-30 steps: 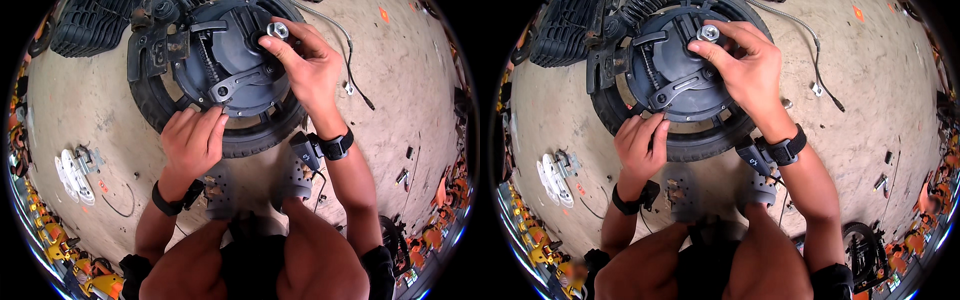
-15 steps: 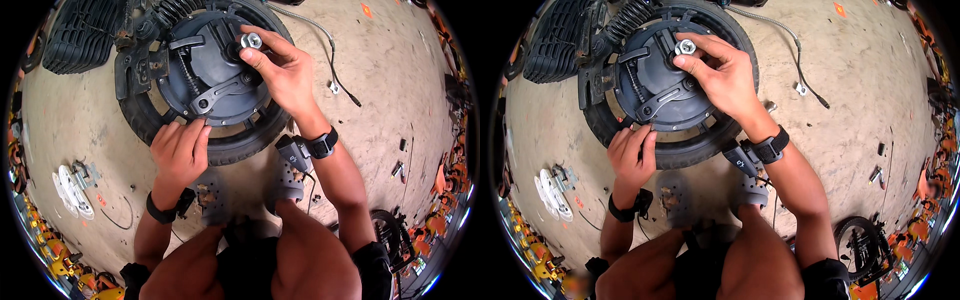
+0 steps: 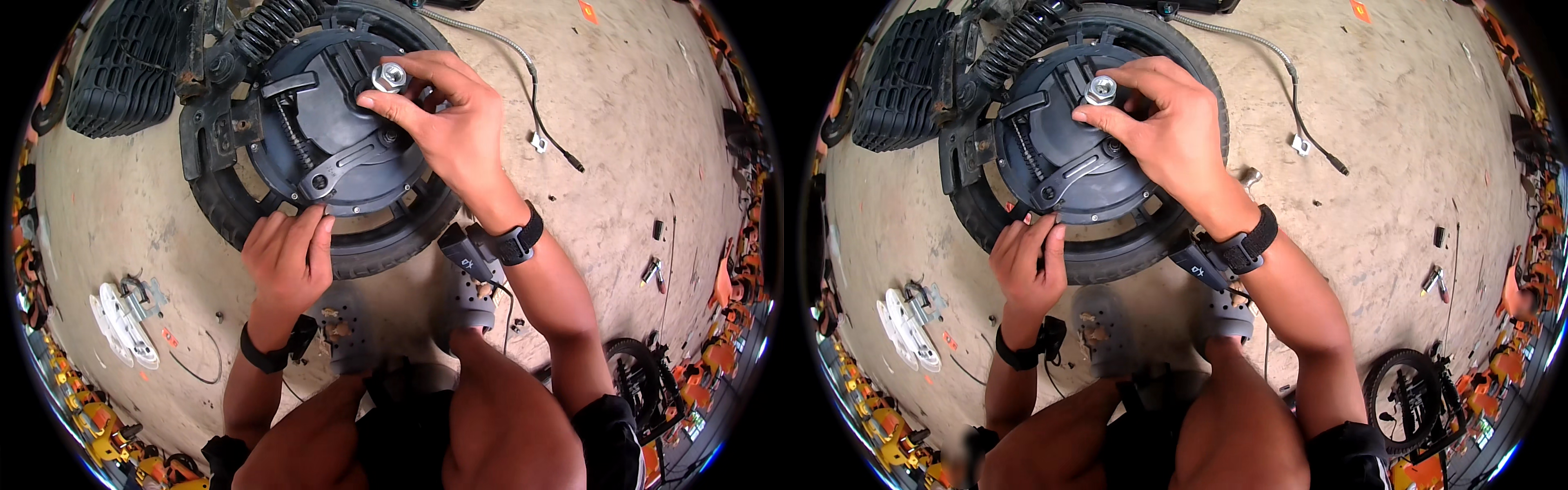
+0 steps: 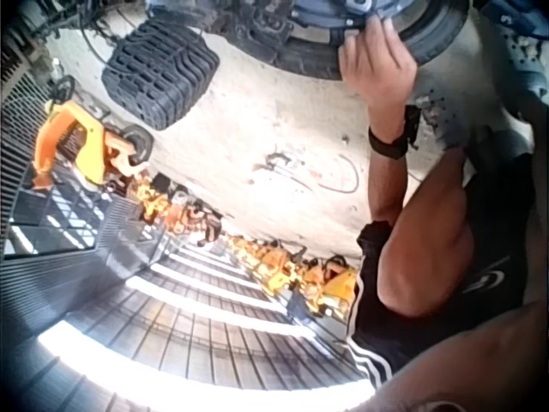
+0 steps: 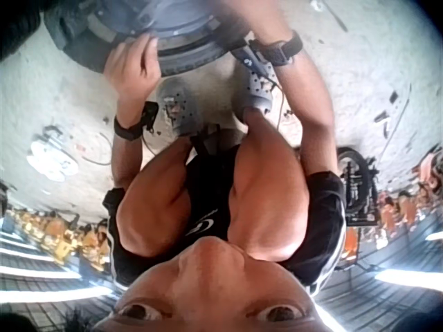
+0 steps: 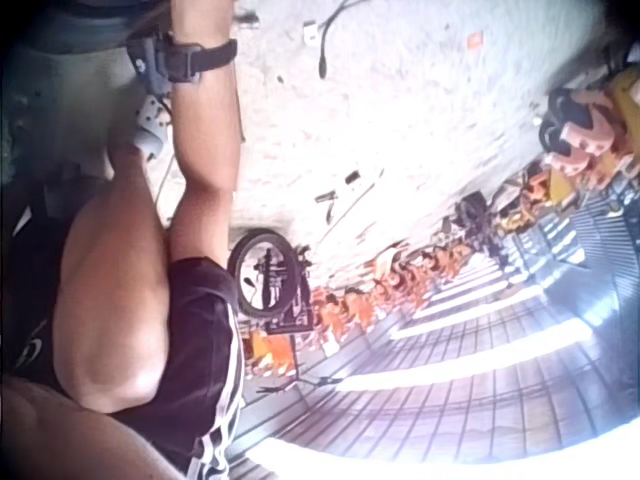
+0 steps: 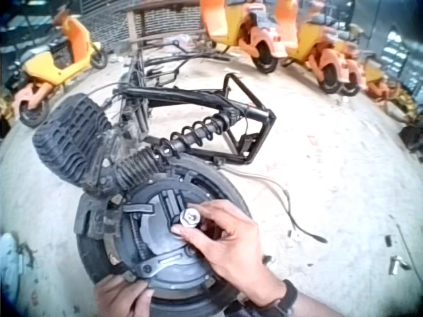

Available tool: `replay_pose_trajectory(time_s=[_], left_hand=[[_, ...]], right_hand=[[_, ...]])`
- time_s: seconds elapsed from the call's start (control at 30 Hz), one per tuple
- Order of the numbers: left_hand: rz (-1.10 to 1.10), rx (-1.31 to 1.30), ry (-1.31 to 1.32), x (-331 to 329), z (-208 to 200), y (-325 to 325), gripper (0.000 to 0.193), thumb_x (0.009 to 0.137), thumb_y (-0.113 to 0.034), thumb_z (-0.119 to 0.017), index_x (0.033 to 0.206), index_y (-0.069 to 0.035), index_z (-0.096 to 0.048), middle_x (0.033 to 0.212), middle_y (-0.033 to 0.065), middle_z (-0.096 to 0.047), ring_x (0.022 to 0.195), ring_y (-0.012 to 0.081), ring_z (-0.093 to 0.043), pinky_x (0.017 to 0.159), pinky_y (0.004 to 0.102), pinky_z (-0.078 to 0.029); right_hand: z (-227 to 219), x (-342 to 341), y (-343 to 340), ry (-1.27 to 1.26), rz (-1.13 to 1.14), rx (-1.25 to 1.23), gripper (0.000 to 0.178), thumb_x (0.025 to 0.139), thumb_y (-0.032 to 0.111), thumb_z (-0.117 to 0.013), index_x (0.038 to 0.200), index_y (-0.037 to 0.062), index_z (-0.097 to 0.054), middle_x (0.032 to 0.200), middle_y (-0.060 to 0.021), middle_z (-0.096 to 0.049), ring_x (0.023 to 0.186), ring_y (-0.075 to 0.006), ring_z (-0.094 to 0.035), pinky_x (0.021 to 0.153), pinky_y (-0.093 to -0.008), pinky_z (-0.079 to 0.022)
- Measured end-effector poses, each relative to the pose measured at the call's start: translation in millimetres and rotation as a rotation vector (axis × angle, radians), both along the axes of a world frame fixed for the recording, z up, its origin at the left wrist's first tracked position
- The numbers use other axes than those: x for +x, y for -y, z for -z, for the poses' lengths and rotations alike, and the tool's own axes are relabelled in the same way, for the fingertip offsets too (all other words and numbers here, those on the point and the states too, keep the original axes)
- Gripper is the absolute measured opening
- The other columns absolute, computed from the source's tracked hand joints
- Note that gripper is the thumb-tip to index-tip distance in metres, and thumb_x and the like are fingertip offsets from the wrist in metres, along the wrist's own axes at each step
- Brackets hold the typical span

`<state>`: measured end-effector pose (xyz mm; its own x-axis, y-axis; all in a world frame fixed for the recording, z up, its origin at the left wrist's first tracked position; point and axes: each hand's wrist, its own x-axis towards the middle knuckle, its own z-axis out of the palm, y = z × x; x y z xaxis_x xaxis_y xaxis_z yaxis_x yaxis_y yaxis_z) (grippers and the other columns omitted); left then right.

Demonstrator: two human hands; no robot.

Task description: The person uses a hammer to tap a bolt into the hub of a vehicle wheel. They then use their hands to tighten the bolt and adjust a metal bracket on the wheel assembly.

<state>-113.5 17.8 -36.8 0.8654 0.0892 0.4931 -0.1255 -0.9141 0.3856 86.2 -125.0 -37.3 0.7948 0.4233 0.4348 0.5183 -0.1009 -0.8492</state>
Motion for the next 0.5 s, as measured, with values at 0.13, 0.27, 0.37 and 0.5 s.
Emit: replay_pose_trajectory(time_s=[0.13,0.27,0.37,0.5], left_hand=[[-0.005,0.015,-0.012,-1.9,0.0,-0.3,0.012,0.091,0.000,-0.073,0.102,0.003,-0.070,0.076,0.0065,-0.063,0.056,0.0213,-0.049,0.058,0.0336,-0.042],[0.000,0.016,-0.004,-0.2,0.6,-0.9,0.012,0.091,0.000,-0.073,0.102,0.004,-0.070,0.076,0.0066,-0.063,0.056,0.0212,-0.048,0.057,0.0335,-0.041],[-0.002,0.018,-0.007,-2.2,1.2,-1.8,0.012,0.091,0.000,-0.073,0.102,0.004,-0.070,0.075,0.0067,-0.062,0.056,0.0211,-0.048,0.056,0.0334,-0.041],[0.001,0.009,-0.005,-0.9,0.2,-1.1,0.012,0.091,0.000,-0.073,0.101,0.004,-0.070,0.075,0.0067,-0.062,0.056,0.0211,-0.048,0.056,0.0332,-0.041]], right_hand=[[-0.2,-7.0,-1.2,0.025,0.029,-0.058,0.046,0.077,0.026,-0.093,0.112,0.0017,-0.077,0.097,-0.0073,-0.072,0.063,-0.0109,-0.061,0.059,-0.0261,-0.052],[6.1,-9.6,0.3,-0.059,0.017,0.031,0.038,0.085,0.022,-0.087,0.116,0.0026,-0.077,0.099,-0.0071,-0.073,0.063,-0.0114,-0.061,0.060,-0.0265,-0.051],[2.9,-10.7,-0.6,-0.034,0.011,0.043,0.035,0.086,0.020,-0.086,0.116,0.0029,-0.077,0.100,-0.0080,-0.073,0.064,-0.0105,-0.061,0.060,-0.0260,-0.051],[1.8,-8.7,1.4,-0.130,-0.043,0.062,0.035,0.085,0.016,-0.087,0.115,0.0009,-0.077,0.099,-0.0083,-0.073,0.065,-0.0092,-0.061,0.061,-0.0254,-0.050]])
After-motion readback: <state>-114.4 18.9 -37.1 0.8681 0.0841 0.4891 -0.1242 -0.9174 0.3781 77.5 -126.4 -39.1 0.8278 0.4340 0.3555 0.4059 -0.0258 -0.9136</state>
